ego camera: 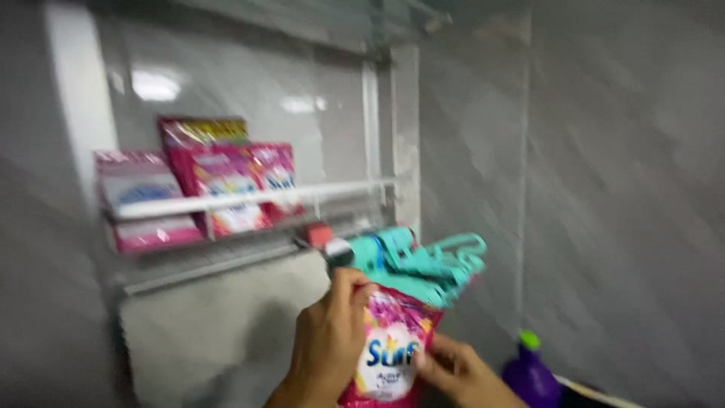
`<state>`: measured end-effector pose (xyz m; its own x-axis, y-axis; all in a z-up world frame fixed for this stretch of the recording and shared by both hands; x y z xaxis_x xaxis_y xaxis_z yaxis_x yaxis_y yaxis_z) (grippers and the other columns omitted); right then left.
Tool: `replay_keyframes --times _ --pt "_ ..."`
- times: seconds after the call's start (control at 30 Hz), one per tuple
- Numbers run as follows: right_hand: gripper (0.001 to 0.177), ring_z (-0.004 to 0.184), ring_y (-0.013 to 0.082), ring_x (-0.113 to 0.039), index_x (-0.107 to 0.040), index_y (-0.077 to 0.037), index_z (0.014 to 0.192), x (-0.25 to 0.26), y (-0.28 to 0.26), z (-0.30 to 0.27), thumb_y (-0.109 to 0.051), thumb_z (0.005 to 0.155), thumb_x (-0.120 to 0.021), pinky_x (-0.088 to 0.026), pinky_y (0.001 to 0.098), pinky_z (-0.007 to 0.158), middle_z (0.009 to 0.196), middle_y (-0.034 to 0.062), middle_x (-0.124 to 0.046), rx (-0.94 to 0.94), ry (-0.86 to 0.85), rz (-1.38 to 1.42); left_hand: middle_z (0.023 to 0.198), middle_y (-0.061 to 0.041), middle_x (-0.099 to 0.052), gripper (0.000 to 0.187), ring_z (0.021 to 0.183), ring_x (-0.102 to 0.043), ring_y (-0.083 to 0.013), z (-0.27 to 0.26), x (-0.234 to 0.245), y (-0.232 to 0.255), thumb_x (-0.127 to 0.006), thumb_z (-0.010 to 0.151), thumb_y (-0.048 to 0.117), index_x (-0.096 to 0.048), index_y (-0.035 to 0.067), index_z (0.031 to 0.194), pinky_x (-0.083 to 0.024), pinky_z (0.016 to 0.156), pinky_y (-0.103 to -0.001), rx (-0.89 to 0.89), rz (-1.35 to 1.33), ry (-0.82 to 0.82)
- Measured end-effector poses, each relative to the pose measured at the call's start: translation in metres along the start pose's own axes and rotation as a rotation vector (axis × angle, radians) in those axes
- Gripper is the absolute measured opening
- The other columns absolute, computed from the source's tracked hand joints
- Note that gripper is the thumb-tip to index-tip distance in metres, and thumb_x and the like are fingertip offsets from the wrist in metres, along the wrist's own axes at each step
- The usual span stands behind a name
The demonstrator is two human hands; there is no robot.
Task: Organize soap, shampoo, and toothpaste packets on a wall-mounted shelf in a bathroom.
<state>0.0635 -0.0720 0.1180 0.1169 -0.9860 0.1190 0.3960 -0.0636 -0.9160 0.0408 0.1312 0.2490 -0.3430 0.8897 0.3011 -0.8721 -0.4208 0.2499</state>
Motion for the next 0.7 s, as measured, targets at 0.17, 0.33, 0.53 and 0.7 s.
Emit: replay_keyframes --times 0.17,0.33,0.53,0.7 --pt "0.024 0.078 0.0130 -0.067 -0.076 0.001 0.098 0.023 -0.023 0.068 -0.021 0.092 -0.069 -0.054 0.0333 0.072 0.082 0.0036 -0.074 0.026 0.083 0.075 0.085 -0.014 -0.073 0.016 0.077 -0.072 -0.0380 0.071 0.046 0.010 -0.067 0.093 0.027 -0.060 0.013 0.095 -0.054 0.060 -0.048 -0.147 0.059 0.081" --pt "0.028 0.065 0.0083 -0.050 -0.072 0.000 0.084 0.001 -0.133 0.128 -0.025 0.097 -0.072 -0.044 0.0287 0.059 0.071 -0.0029 -0.056 0.168 -0.008 -0.277 0.080 -0.018 -0.071 0.020 0.076 -0.071 -0.0415 0.173 0.071 -0.013 -0.065 0.095 0.028 -0.061 0.009 0.099 -0.050 0.059 -0.052 -0.125 0.170 0.089" --pt "0.023 0.071 0.0123 -0.066 -0.072 -0.003 0.097 0.004 -0.227 0.233 -0.026 0.094 -0.069 -0.054 0.0309 0.066 0.079 0.0030 -0.070 0.465 0.251 -0.418 0.079 -0.011 -0.075 0.020 0.071 -0.078 -0.0303 0.294 0.100 -0.066 -0.071 0.091 0.030 -0.068 0.010 0.091 -0.060 0.062 -0.043 -0.114 0.090 0.152" --pt "0.024 0.071 0.0213 -0.075 -0.075 -0.004 0.103 0.009 -0.226 0.321 -0.026 0.094 -0.071 -0.060 0.0368 0.067 0.086 0.0145 -0.079 0.460 0.473 -0.741 0.086 -0.009 -0.079 0.021 0.080 -0.076 -0.0282 0.343 0.091 -0.134 -0.083 0.083 0.033 -0.080 0.013 0.088 -0.060 0.075 -0.043 -0.072 0.311 0.160"
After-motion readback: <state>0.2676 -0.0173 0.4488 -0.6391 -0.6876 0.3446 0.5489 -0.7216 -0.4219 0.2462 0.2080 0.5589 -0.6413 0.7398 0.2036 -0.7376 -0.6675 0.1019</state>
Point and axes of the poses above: each hand's wrist, its own z-axis towards the middle knuckle, its own x-axis out of the back of the hand, y = z × x, the point moved 6 cm from there along z, towards the middle knuckle
